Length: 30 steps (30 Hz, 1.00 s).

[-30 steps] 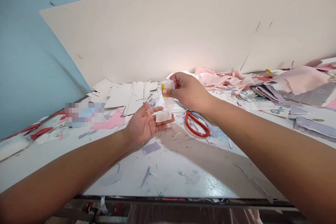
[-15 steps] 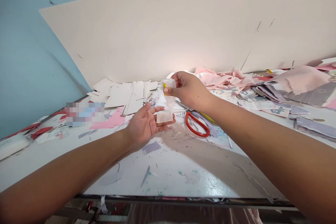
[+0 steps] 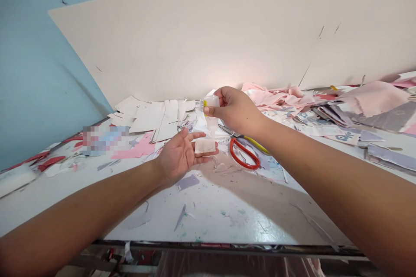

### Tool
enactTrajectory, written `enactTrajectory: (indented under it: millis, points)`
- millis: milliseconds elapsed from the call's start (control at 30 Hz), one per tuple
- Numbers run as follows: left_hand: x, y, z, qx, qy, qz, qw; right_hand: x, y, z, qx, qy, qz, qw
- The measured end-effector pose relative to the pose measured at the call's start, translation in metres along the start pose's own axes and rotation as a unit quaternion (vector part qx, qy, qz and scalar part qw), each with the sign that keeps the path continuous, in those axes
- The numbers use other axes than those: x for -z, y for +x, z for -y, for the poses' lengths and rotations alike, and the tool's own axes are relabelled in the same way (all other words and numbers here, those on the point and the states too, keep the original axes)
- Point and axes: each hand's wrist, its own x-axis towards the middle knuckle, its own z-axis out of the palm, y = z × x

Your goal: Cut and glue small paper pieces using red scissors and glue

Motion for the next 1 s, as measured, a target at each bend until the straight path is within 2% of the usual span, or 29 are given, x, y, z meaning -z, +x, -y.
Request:
enactTrajectory:
  millis: [300,700,800,900,1000]
  points:
    - [-0.001,0.0,0.0,0.001,0.014,-0.006,1.0,0.001,-0.006,0.008,-0.007,0.067,-0.02,0.998]
    - [0.001,0.0,0.001,0.0,0.014,0.013,1.0,-0.002,0.003,-0.009,-0.013,0.171,-0.052,0.984]
    - [0.002,0.0,0.002,0.002,0.014,0.012,1.0,0.001,0.007,-0.008,-0.04,0.251,-0.1,0.962]
    - [0.004,0.0,0.002,-0.001,0.019,0.013,1.0,0.008,0.014,-0.01,-0.09,0.343,-0.162,0.921]
    - [0.006,0.0,0.002,-0.001,0.016,0.014,1.0,0.018,0.02,-0.014,-0.161,0.407,-0.196,0.877]
